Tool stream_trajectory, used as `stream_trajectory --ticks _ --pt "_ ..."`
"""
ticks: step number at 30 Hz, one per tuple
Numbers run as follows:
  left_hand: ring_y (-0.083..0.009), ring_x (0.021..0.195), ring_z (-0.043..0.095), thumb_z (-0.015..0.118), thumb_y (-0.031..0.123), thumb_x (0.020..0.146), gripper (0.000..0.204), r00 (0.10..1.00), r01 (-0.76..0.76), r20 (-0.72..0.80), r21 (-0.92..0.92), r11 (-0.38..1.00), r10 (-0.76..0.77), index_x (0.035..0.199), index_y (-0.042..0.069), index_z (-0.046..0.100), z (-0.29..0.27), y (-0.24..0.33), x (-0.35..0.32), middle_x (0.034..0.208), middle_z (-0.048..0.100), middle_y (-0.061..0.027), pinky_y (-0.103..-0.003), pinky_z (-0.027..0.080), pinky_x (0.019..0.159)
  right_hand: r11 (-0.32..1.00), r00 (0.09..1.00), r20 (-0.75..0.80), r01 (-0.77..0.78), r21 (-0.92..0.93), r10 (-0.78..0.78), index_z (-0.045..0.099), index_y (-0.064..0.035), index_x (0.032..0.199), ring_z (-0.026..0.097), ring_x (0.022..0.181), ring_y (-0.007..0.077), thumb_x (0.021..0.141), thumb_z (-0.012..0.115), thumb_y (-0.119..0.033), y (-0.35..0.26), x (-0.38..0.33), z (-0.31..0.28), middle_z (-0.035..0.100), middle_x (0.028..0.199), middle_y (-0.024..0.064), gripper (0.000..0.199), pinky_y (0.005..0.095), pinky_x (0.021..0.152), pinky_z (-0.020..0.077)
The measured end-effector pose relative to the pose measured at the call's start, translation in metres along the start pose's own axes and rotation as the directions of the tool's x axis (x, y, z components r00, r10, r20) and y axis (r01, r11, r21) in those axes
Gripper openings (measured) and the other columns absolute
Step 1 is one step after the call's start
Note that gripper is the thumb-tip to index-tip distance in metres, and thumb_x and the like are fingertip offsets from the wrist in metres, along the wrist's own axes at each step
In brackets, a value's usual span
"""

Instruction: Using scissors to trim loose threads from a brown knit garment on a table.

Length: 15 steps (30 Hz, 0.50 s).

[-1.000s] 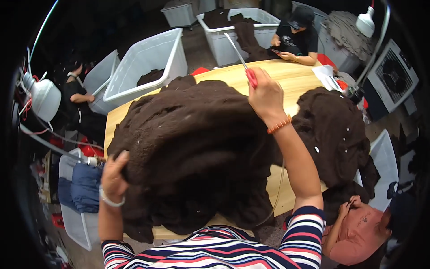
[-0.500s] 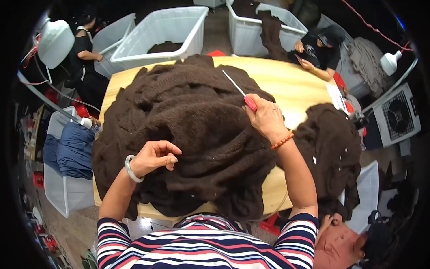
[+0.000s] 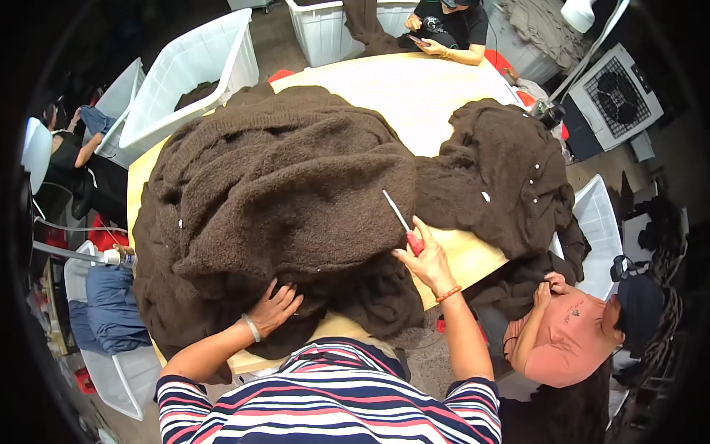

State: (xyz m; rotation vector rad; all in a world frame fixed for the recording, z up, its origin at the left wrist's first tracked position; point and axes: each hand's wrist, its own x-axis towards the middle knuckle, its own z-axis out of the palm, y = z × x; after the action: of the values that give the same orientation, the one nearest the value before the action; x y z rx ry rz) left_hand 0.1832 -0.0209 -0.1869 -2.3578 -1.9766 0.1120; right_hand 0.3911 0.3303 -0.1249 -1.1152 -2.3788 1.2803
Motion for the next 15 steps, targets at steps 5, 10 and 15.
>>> stream_trajectory --ticks 5,10,15 --pt "-0.027 0.098 0.053 0.061 0.016 0.08 0.021 0.993 0.001 -0.116 -0.188 0.982 -0.023 0.099 0.009 0.062 -0.027 -0.006 0.04 0.087 0.057 -0.0046 -0.053 0.037 0.098 0.994 0.994 -0.038 0.101 0.042 -0.099 0.046 -0.0103 0.144 0.068 0.102 0.0323 0.077 0.072 -0.019 0.002 0.032 0.036 0.069 0.114 0.0212 0.072 0.0377 0.088 0.0515" --pt "-0.0143 0.084 0.057 0.067 0.012 0.09 0.02 0.928 0.321 0.282 -0.937 0.136 -0.243 0.104 0.001 0.059 -0.123 0.018 0.08 0.09 0.061 -0.0021 -0.031 0.047 0.077 0.942 0.96 -0.2 0.242 0.231 -0.198 0.065 -0.0014 0.101 0.052 0.064 0.0098 0.085 0.064 -0.008 0.001 0.053 0.03 0.058 0.07 0.0014 0.018 0.0274 0.058 0.0442" --pt "-0.0055 0.092 0.05 0.059 0.018 0.1 0.03 0.985 0.089 0.001 -0.854 -0.512 0.171 0.123 -0.002 0.056 -0.2 0.04 0.086 0.099 0.061 0.0008 -0.025 0.046 0.083 0.973 0.905 -0.408 0.188 0.133 -0.119 0.057 -0.0076 0.08 0.041 0.06 0.0028 0.083 0.063 -0.004 0.001 0.052 -0.109 0.047 0.068 -0.0087 0.008 0.0248 0.051 0.0339"
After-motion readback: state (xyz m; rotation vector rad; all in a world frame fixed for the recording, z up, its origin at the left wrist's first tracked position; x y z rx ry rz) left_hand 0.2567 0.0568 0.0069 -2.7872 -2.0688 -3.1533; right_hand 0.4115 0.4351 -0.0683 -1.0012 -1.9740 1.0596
